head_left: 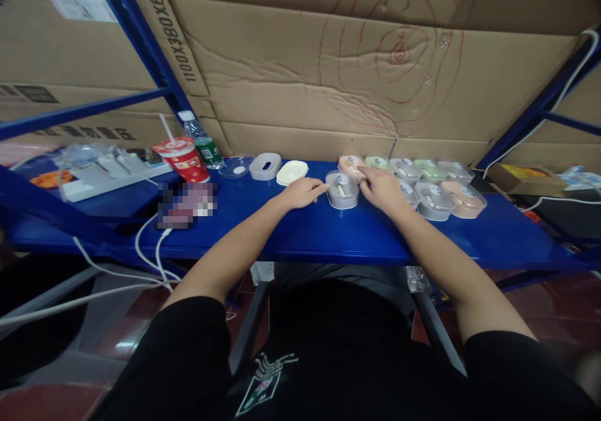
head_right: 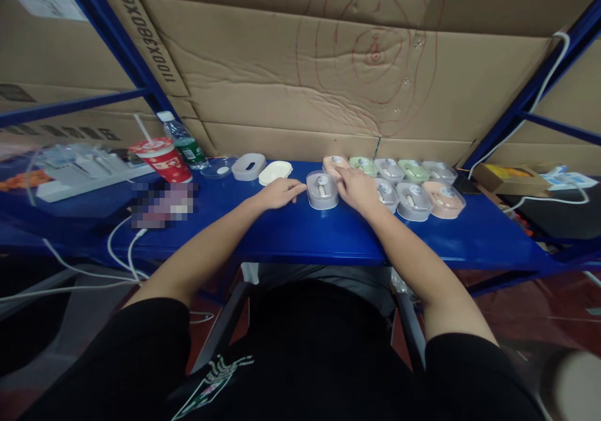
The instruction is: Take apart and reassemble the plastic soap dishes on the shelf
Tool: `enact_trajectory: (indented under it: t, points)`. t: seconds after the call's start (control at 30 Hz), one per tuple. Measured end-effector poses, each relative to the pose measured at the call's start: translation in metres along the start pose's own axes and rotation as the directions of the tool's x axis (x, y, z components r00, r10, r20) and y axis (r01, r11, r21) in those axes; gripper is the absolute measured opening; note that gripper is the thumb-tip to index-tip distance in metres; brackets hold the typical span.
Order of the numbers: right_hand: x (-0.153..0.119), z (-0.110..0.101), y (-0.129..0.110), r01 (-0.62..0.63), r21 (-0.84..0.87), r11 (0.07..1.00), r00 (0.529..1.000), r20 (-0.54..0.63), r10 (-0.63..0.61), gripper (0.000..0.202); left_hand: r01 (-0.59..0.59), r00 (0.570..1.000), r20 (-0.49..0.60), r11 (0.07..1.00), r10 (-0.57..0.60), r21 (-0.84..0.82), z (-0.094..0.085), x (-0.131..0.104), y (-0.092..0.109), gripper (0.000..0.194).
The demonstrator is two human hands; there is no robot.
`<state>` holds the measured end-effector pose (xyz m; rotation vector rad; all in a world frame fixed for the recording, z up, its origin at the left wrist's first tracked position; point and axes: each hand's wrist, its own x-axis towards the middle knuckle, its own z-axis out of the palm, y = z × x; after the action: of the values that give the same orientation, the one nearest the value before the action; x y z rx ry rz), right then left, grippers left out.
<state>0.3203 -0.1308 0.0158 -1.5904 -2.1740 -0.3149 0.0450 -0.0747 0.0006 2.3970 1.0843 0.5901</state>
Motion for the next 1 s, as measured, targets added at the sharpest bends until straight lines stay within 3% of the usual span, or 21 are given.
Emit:
enact_trajectory:
  t: [0.07, 0.13, 0.23, 0.4, 0.57, 0.73, 0.8, 1.0]
  points:
    - [0.0, 0.0, -0.004, 0.172, 0.083, 0.982, 0.985, -0.019, -0.171, 0.059, -0.016, 1.0, 0.009, 0.999, 0.016, 0.037, 0.001, 0.001, 0.0, 0.056]
    - [-0.001, 0.004, -0.009, 0.325, 0.124, 0.938, 0.943, 0.036, -0.331, 0.064, -0.01, 1.0, 0.016, 0.997, 0.009, 0.074, 0.001, 0.002, -0.004, 0.056]
    - [-0.002, 0.012, -0.016, 0.413, 0.125, 0.902, 0.897, 0.114, -0.427, 0.062, 0.037, 0.998, -0.055, 0.986, -0.028, 0.166, -0.002, 0.003, -0.016, 0.054]
    - [-0.004, 0.013, -0.015, 0.373, 0.03, 0.927, 0.923, 0.088, -0.374, 0.049, 0.166, 0.96, -0.268, 0.94, -0.085, 0.297, -0.013, 0.006, -0.04, 0.049]
    - [-0.006, 0.007, -0.018, 0.399, -0.038, 0.916, 0.91, 0.136, -0.39, 0.051, 0.35, 0.926, -0.258, 0.879, -0.274, 0.323, -0.025, 0.002, -0.057, 0.056]
    - [-0.008, 0.004, -0.029, 0.532, 0.029, 0.846, 0.83, 0.18, -0.528, 0.058, 0.18, 0.981, -0.116, 0.957, -0.157, 0.227, -0.027, 0.003, -0.063, 0.043]
    - [-0.008, 0.005, -0.032, 0.544, 0.027, 0.838, 0.82, 0.196, -0.538, 0.057, 0.131, 0.989, -0.088, 0.977, -0.117, 0.17, -0.026, 0.006, -0.065, 0.043]
    - [-0.011, 0.008, -0.033, 0.365, -0.122, 0.923, 0.925, 0.16, -0.345, 0.046, 0.141, 0.988, -0.077, 0.987, -0.135, 0.083, -0.027, 0.005, -0.065, 0.045]
